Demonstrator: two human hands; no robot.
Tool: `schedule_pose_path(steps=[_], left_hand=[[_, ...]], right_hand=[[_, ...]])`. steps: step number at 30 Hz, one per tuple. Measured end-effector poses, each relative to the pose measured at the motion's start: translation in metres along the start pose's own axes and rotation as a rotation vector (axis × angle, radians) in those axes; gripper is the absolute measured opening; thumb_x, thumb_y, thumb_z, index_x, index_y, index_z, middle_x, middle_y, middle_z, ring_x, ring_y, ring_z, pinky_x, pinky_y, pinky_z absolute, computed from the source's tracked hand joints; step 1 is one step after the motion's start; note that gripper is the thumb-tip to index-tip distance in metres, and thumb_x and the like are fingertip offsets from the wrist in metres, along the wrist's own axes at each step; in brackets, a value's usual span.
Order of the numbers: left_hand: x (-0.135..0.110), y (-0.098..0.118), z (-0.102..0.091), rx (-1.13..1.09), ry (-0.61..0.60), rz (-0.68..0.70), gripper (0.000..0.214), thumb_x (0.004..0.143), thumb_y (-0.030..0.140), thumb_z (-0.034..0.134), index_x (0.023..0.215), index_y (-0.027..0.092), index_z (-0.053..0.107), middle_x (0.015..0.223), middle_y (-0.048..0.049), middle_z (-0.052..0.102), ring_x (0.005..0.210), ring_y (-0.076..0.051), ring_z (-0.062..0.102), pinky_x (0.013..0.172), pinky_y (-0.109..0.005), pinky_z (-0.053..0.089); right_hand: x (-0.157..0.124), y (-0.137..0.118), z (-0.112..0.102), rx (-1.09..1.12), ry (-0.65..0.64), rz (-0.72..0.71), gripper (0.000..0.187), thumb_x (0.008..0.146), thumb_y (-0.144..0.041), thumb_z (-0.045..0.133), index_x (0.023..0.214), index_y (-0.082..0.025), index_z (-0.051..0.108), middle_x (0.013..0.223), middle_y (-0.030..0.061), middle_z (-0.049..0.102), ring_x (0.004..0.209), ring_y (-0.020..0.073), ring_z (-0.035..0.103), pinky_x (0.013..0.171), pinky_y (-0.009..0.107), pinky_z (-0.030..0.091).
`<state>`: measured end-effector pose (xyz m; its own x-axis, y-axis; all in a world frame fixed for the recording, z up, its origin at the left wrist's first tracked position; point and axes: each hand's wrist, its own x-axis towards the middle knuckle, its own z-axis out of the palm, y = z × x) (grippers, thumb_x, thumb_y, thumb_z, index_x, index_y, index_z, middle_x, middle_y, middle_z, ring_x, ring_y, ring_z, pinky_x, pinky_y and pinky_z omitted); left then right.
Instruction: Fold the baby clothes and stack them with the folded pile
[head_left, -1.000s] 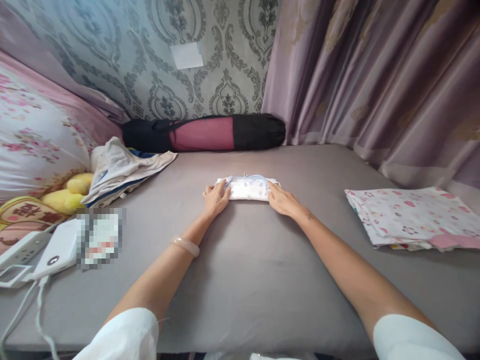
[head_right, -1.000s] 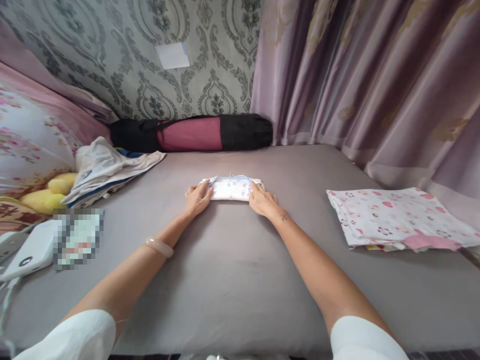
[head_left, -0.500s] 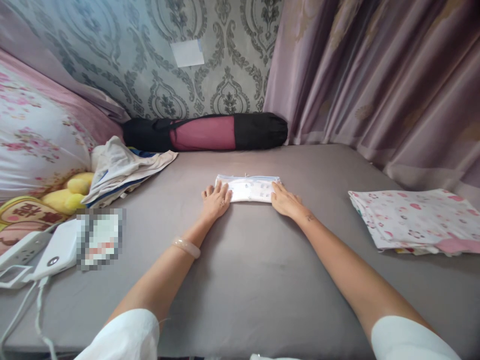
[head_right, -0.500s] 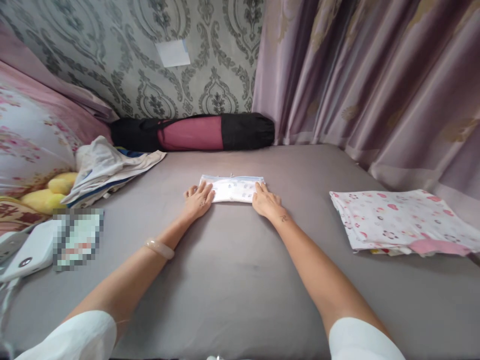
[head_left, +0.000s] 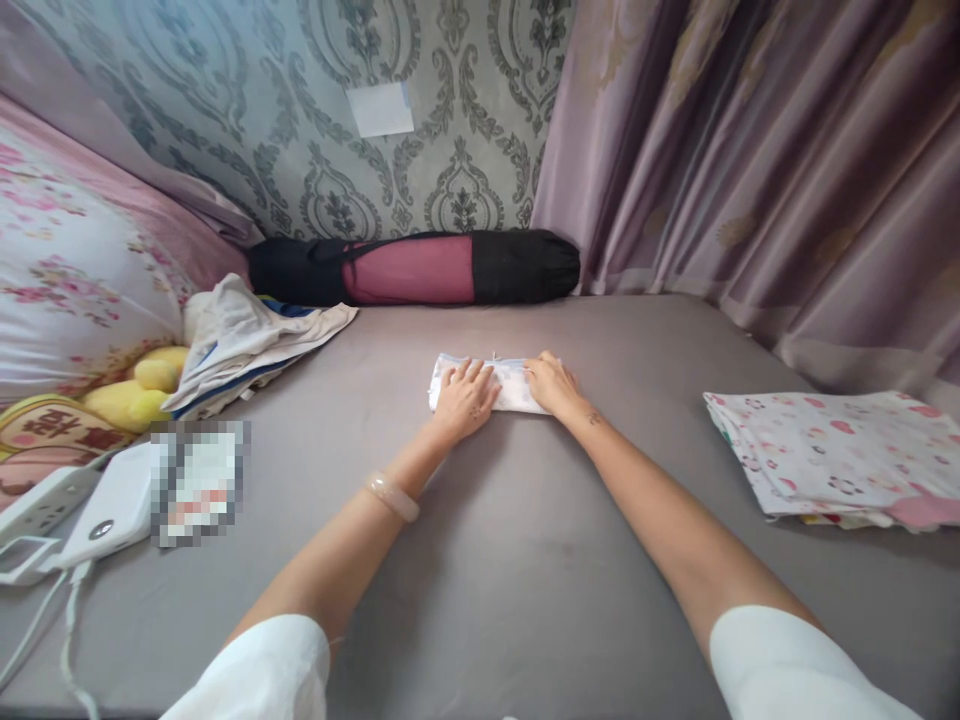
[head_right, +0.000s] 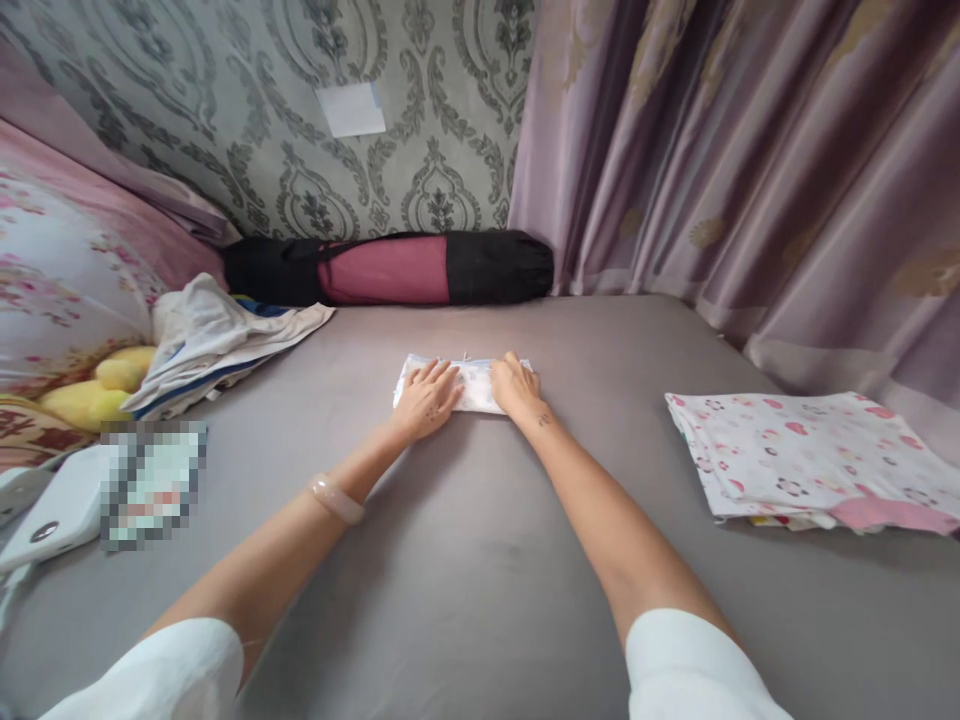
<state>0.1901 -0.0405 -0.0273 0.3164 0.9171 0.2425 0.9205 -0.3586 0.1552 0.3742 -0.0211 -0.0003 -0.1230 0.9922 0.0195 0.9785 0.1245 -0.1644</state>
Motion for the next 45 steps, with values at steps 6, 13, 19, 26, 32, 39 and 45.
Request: schedule_pose_path(steps=[6,13,19,26,32,39,45], left_hand=[[0.006,0.004,0.02,-0.018,-0.083,-0.102,0.056,0.1,0.047,0.023,0.147,0.022,0.039,0.153,-0.0088,0.041,0.143,-0.026,0.032,0.117,-0.046,0.022],[0.001,0.006,0.026,0.022,-0.031,-0.099,0.059,0.1,0.047,0.021,0.148,0.017,0.037,0.154,-0.0109,0.039,0.143,-0.028,0.031,0.117,-0.048,0.021],[0.001,0.006,0.025,0.02,-0.017,-0.102,0.06,0.1,0.049,0.02,0.148,0.018,0.037,0.153,-0.0101,0.039,0.143,-0.027,0.032,0.118,-0.047,0.021],[0.0,0.006,0.025,-0.004,-0.015,-0.104,0.06,0.099,0.049,0.021,0.148,0.017,0.037,0.152,-0.011,0.04,0.143,-0.028,0.032,0.117,-0.046,0.021],[-0.001,0.008,0.024,0.011,0.005,-0.115,0.06,0.099,0.051,0.022,0.147,0.02,0.038,0.152,-0.0111,0.04,0.142,-0.027,0.033,0.117,-0.046,0.02],[0.002,0.006,0.027,-0.005,0.012,-0.124,0.059,0.099,0.049,0.024,0.146,0.017,0.041,0.151,-0.0119,0.042,0.141,-0.028,0.034,0.117,-0.045,0.022],[0.012,0.009,0.02,-0.033,0.042,-0.171,0.056,0.101,0.039,0.019,0.148,0.014,0.037,0.153,-0.012,0.038,0.144,-0.025,0.029,0.118,-0.048,0.019]], right_hand=[[0.034,-0.005,0.008,0.022,-0.087,0.002,0.034,0.098,-0.026,0.041,0.123,-0.025,0.064,0.13,0.0104,0.057,0.115,0.0233,0.058,0.094,0.032,0.044],[0.061,0.003,0.005,0.107,-0.236,0.068,0.029,0.091,-0.027,0.058,0.118,-0.021,0.065,0.123,0.0102,0.065,0.109,0.0204,0.062,0.087,0.028,0.046],[0.072,0.003,-0.005,0.111,-0.351,0.068,0.02,0.088,-0.025,0.062,0.103,-0.018,0.072,0.1,0.0068,0.073,0.087,0.0174,0.068,0.074,0.023,0.048],[0.054,-0.005,-0.004,0.068,-0.198,0.083,0.028,0.092,-0.022,0.05,0.115,-0.019,0.066,0.12,0.0124,0.066,0.108,0.0251,0.063,0.086,0.031,0.048],[0.031,-0.021,0.016,0.023,0.046,0.143,0.039,0.094,-0.011,0.032,0.126,-0.013,0.055,0.127,0.0193,0.057,0.114,0.0265,0.059,0.092,0.036,0.046],[0.019,-0.02,0.016,0.099,0.074,0.191,0.044,0.092,-0.01,0.032,0.131,-0.014,0.053,0.129,0.0159,0.058,0.12,0.0249,0.055,0.096,0.035,0.043],[0.002,-0.028,0.022,0.106,0.098,-0.131,0.049,0.099,-0.021,0.025,0.143,-0.012,0.043,0.147,0.0128,0.046,0.139,0.0224,0.037,0.115,0.039,0.024]])
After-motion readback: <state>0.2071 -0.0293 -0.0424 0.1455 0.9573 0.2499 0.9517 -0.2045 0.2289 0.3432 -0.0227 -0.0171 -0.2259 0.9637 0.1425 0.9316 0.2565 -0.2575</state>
